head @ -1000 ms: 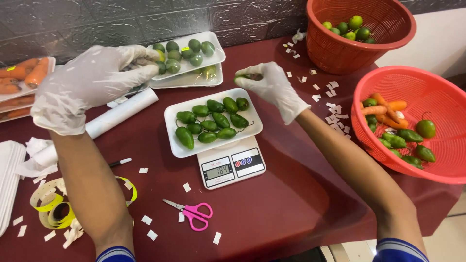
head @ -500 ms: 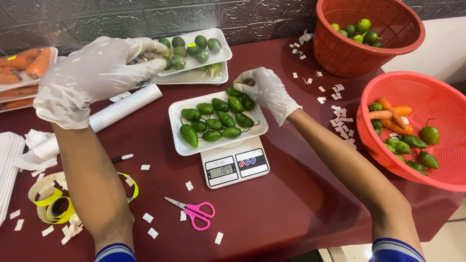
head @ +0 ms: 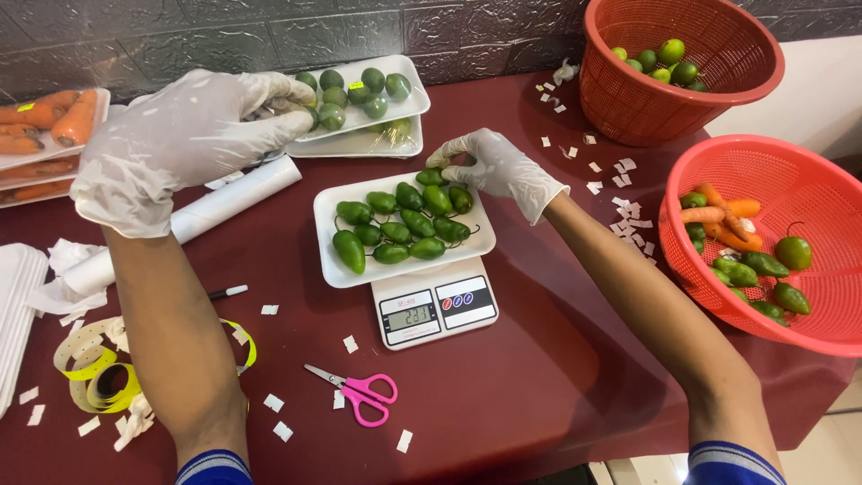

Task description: The person is picking green peppers from a basket and arranging them on a white foam tray placed on a digital scale for weighing and packaging.

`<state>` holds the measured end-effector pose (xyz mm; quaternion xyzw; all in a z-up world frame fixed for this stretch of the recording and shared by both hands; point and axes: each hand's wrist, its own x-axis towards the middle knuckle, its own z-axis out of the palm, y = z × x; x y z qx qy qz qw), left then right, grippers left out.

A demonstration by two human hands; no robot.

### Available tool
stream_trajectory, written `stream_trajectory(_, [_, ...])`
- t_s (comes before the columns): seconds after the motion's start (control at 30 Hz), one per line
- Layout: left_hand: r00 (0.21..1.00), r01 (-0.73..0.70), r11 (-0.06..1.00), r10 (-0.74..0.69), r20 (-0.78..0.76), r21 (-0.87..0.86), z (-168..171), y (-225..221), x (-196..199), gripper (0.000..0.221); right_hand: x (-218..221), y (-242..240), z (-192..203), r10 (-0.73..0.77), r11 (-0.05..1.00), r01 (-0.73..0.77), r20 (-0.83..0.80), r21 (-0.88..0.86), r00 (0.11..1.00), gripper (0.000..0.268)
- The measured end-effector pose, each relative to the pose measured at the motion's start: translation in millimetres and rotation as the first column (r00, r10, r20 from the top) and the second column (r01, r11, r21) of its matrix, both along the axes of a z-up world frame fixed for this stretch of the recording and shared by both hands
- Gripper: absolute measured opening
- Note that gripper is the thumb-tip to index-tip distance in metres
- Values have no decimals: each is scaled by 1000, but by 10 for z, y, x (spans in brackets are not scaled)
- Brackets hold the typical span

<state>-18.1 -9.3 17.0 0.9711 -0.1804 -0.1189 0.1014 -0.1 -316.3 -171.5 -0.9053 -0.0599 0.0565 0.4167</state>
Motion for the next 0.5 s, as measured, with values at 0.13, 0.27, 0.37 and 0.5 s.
stream_trajectory(0.13, [1000, -8, 1000, 8, 0, -2, 19, -12, -20, 48, -26, 18, 51, 14, 997, -10, -49, 76, 999, 22])
stream_trajectory(0.27, [999, 39, 998, -39, -9, -51, -26, 22, 43, 47, -32, -21, 19, 56, 998, -55, 36, -22, 998, 21])
stream_trajectory(0.37, [1000, 10, 999, -10, -12, -32, -8, 9, 18, 47, -48, -16, 13, 32, 999, -32, -9, 34, 999, 30])
stream_trajectory(0.5, [1000, 8, 1000, -8, 8, 4, -4, 2, 2, 46, -106, 11, 83, -28, 999, 30, -66, 34, 997, 22])
